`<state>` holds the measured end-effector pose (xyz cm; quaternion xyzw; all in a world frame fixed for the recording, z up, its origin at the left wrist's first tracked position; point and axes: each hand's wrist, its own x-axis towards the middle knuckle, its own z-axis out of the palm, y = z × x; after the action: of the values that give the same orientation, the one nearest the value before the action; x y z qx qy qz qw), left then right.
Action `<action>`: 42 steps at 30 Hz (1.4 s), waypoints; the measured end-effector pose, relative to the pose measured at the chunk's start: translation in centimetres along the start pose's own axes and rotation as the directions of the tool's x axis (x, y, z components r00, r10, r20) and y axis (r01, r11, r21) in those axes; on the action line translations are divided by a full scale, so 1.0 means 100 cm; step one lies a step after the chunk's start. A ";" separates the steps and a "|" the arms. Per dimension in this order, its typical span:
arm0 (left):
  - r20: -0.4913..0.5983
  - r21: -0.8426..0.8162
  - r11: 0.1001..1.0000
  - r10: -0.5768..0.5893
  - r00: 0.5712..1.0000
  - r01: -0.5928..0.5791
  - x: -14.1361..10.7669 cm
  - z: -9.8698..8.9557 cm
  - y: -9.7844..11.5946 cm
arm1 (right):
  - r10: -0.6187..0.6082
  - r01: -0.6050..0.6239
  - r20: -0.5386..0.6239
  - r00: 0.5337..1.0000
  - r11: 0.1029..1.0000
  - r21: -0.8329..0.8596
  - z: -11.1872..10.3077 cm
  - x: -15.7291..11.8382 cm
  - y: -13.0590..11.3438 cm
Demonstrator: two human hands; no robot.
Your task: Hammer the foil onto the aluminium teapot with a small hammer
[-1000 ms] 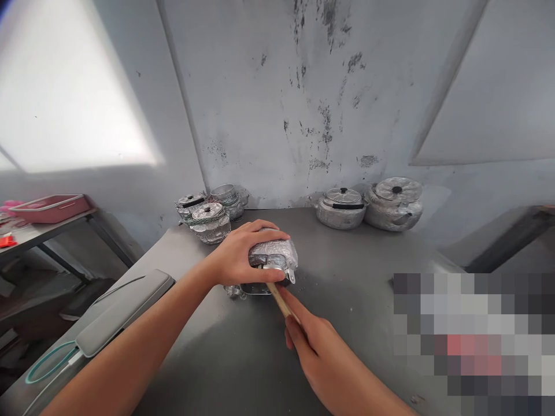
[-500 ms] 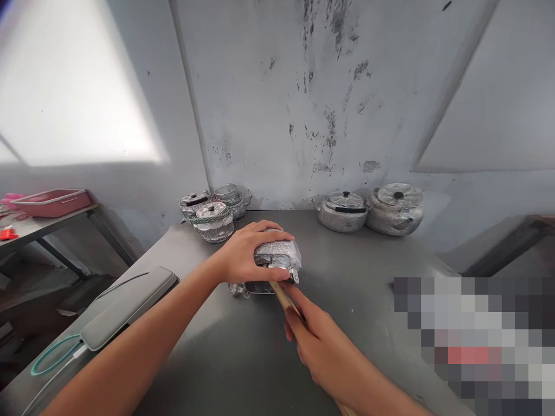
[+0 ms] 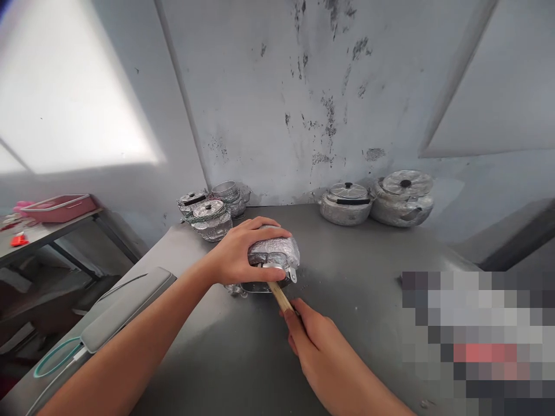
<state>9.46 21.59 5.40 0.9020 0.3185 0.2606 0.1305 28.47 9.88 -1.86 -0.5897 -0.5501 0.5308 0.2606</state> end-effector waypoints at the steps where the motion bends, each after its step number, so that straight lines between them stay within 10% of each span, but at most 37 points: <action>1: 0.006 0.006 1.000 -0.005 1.000 0.005 0.000 0.000 0.001 | -0.032 0.032 -0.012 0.999 0.999 0.002 0.001 0.000 0.003; 42: 0.024 0.037 0.999 0.007 1.000 -0.008 0.001 0.000 0.005 | -0.169 0.153 -0.121 0.978 0.979 -0.133 -0.004 0.001 0.008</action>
<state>9.79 21.23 5.62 0.9085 0.3184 0.2442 0.1168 29.06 9.87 -2.45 -0.5919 -0.6094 0.4329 0.3015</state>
